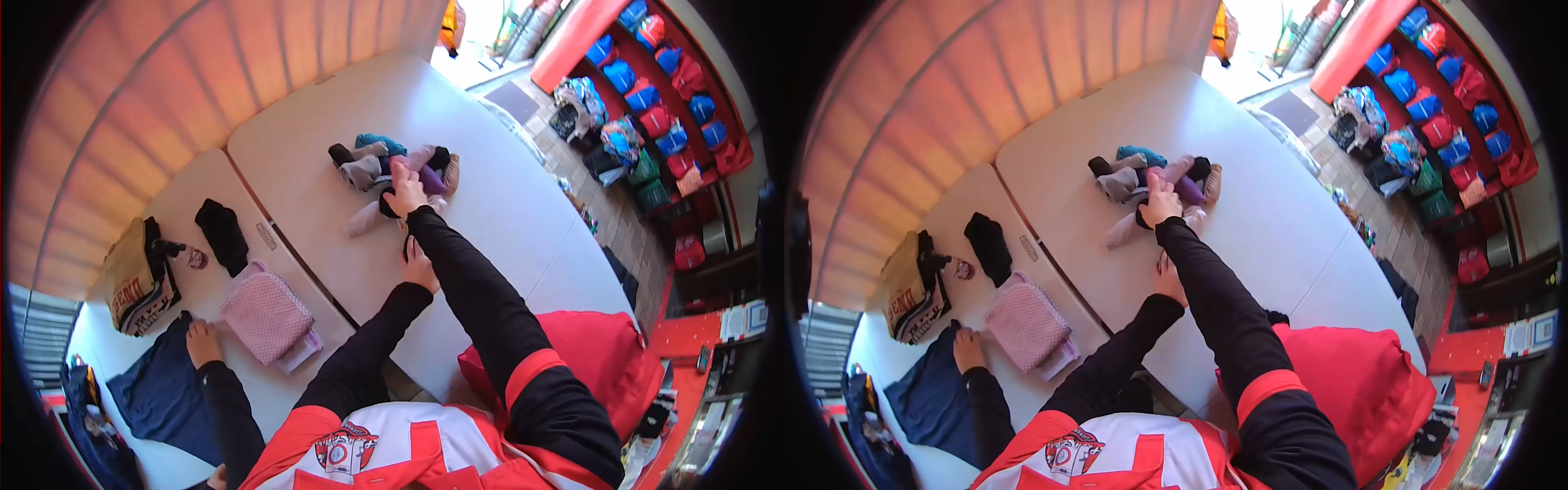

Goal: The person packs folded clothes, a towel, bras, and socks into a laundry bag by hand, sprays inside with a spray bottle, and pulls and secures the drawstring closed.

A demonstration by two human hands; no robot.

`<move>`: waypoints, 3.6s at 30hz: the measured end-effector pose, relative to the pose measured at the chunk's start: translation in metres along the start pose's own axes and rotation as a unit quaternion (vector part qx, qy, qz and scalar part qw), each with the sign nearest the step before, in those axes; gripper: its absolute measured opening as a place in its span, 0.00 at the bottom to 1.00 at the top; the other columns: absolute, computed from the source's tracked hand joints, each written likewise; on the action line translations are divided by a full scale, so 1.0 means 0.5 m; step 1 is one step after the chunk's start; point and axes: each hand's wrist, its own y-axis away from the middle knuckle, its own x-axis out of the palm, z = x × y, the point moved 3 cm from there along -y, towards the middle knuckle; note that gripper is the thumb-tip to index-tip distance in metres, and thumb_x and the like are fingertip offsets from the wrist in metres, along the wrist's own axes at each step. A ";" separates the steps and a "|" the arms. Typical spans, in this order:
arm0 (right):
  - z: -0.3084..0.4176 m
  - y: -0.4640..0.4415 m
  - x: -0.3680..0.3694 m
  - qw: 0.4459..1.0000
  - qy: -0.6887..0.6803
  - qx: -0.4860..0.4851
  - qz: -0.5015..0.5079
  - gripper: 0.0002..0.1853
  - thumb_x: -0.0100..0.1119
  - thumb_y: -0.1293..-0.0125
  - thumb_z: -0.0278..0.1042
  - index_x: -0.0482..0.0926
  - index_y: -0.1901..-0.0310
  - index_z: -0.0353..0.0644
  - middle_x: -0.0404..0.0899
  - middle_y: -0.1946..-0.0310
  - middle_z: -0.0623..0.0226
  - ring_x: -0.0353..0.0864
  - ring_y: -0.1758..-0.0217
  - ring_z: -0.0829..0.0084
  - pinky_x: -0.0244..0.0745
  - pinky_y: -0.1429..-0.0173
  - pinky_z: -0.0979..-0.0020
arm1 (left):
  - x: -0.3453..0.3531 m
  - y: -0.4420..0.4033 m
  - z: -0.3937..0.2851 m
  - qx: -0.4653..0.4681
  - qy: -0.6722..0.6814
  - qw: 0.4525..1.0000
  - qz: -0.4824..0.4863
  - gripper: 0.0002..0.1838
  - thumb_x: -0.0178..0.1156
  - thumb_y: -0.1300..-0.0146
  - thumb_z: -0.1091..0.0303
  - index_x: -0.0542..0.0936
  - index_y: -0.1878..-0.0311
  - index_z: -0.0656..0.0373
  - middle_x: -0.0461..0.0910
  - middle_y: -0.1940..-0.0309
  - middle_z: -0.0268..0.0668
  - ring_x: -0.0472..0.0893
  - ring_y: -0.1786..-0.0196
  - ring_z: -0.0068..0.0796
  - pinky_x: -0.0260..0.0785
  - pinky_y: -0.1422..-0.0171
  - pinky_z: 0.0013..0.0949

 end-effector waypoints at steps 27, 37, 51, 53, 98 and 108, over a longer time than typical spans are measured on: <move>-0.155 0.079 -0.190 0.922 -0.252 0.074 0.285 0.31 0.68 0.66 0.33 0.70 0.55 0.41 0.76 0.70 0.64 0.75 0.66 0.68 0.72 0.58 0.67 | -0.099 -0.004 0.122 -0.385 0.469 0.790 -0.087 0.28 0.58 0.58 0.79 0.68 0.48 0.64 0.64 0.48 0.44 0.67 0.45 0.36 0.57 0.39 0.33; -0.104 0.064 -0.011 0.951 0.093 0.003 0.295 0.45 0.71 0.69 0.47 0.63 0.42 0.62 0.65 0.45 0.58 0.66 0.42 0.52 0.62 0.44 0.45 | -0.107 -0.132 0.202 -0.112 0.069 0.968 0.212 0.47 0.69 0.70 0.59 0.58 0.41 0.49 0.65 0.49 0.46 0.64 0.45 0.51 0.57 0.39 0.45; 0.044 0.096 -0.414 0.960 -0.095 -0.155 0.212 0.26 0.61 0.61 0.34 0.73 0.55 0.39 0.79 0.67 0.56 0.79 0.64 0.65 0.73 0.60 0.66 | -0.237 -0.182 -0.002 -0.093 0.581 0.808 -0.022 0.39 0.64 0.61 0.78 0.63 0.40 0.62 0.70 0.48 0.41 0.72 0.50 0.33 0.68 0.47 0.35; 0.066 0.115 -0.527 0.972 -0.057 -0.098 0.206 0.19 0.64 0.64 0.39 0.80 0.67 0.37 0.80 0.71 0.58 0.79 0.67 0.66 0.74 0.63 0.68 | -0.345 -0.186 -0.123 -0.094 0.652 0.752 -0.025 0.30 0.63 0.58 0.76 0.69 0.47 0.67 0.74 0.54 0.43 0.75 0.54 0.35 0.70 0.48 0.37; -0.480 1.483 -0.989 0.708 -0.614 0.309 -0.161 0.25 0.58 0.47 0.26 0.66 0.46 0.36 0.74 0.53 0.57 0.76 0.52 0.67 0.72 0.45 0.69 | -0.163 0.453 -1.345 0.647 -0.040 0.689 0.323 0.18 0.64 0.54 0.60 0.78 0.60 0.57 0.79 0.61 0.44 0.77 0.53 0.43 0.67 0.48 0.43; -0.489 1.459 -0.993 0.754 -0.595 0.254 -0.117 0.26 0.56 0.49 0.23 0.65 0.45 0.38 0.73 0.53 0.59 0.76 0.53 0.67 0.72 0.46 0.69 | -0.037 0.422 -1.319 0.675 -0.110 0.558 0.470 0.16 0.60 0.46 0.61 0.77 0.54 0.52 0.80 0.70 0.44 0.79 0.62 0.44 0.72 0.57 0.37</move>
